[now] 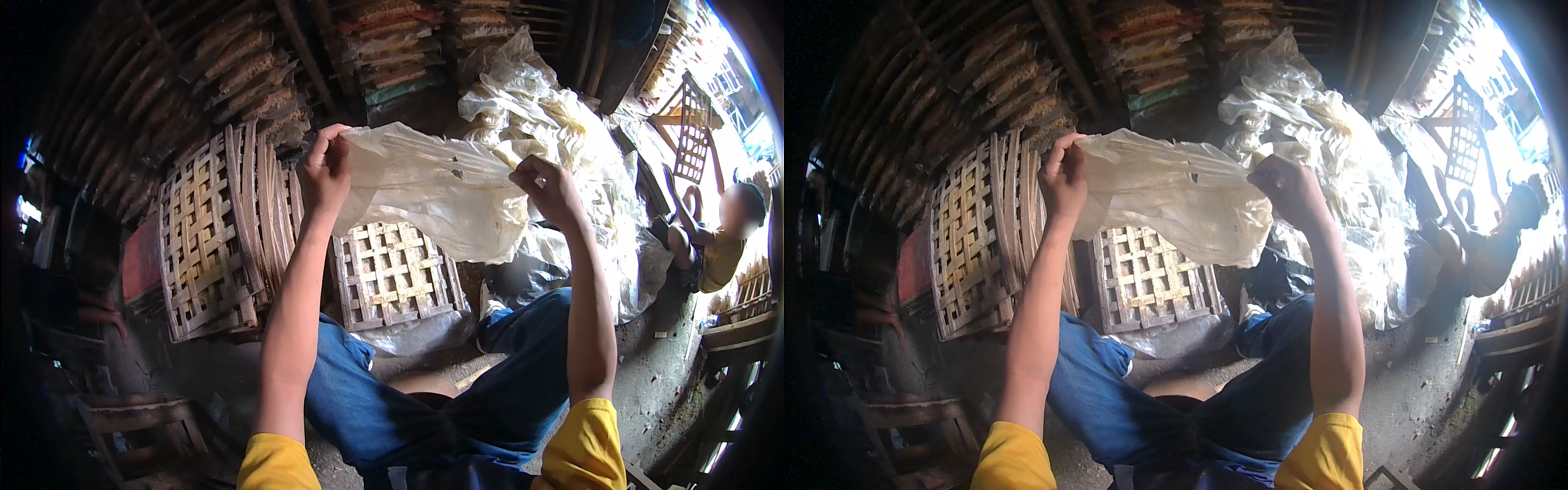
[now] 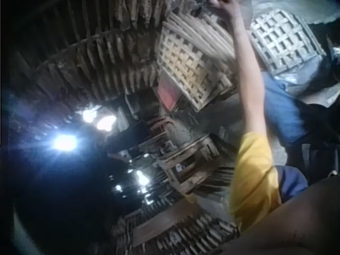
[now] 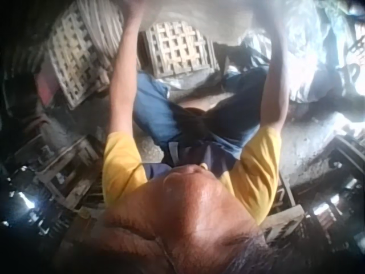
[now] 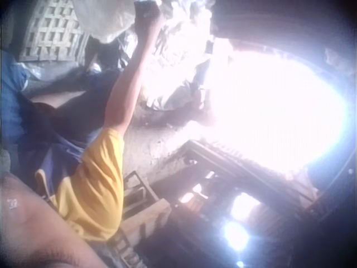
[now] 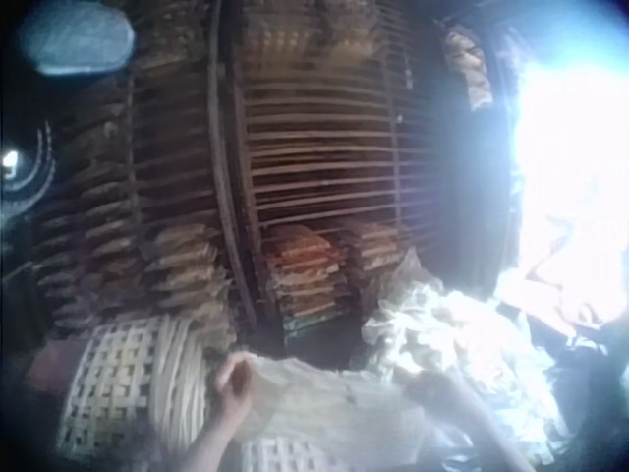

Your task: The person sits on the floor and assembles a wooden lattice frame by hand, inserting slats into a grid pattern. They handle plastic-wrapped materials and place the finished lattice onto a stack of similar items.

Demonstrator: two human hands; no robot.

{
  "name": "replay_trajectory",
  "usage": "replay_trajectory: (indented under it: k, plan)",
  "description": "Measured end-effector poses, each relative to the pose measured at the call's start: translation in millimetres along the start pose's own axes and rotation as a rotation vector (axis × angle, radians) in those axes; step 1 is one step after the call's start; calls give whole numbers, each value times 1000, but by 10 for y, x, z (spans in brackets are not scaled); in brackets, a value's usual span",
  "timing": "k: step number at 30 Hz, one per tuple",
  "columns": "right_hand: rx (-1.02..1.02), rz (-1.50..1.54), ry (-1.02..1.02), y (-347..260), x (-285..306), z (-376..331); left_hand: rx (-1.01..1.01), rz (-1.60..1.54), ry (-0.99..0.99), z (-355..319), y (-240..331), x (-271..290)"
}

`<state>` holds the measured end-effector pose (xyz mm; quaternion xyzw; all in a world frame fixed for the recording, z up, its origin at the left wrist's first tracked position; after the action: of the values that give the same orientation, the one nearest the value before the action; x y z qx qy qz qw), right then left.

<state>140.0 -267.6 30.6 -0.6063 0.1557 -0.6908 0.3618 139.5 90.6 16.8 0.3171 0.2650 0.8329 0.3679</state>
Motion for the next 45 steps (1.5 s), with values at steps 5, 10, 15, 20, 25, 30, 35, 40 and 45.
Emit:
replay_trajectory:
  k: [5,10,15,20,25,30,35,40,45]
  plan:
    - [255,23,278,82,-54,30,5,-23,-8,-7,-149,-12]
    - [239,170,284,-21,-128,59,92,-227,-12,-84,-179,-170]
    - [217,85,387,-142,-164,86,-84,-162,-224,-329,43,-464]
    - [142,-42,337,-75,-57,80,65,54,-339,-273,140,-525]
    - [96,-210,-14,131,34,39,-105,103,-106,17,-229,-22]
    - [-64,-256,-232,558,-150,69,98,143,9,102,-278,333]
    - [-80,-438,-12,676,-316,345,-13,368,137,257,-436,604]
    - [37,-231,419,506,-650,868,-63,250,63,801,-556,938]
    - [233,227,637,228,-1160,1330,-270,245,210,1349,-1,1295]
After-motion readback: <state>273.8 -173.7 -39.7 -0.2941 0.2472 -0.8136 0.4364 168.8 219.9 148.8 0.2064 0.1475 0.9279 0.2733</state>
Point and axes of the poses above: each hand's wrist, its own z-axis towards the middle knuckle, its own x-axis out of the back of the hand, y = z × x, the point moved 2 cm from there along z, towards the middle knuckle, and after that the axes turned 1 degree about x, right-handed, at the moved point
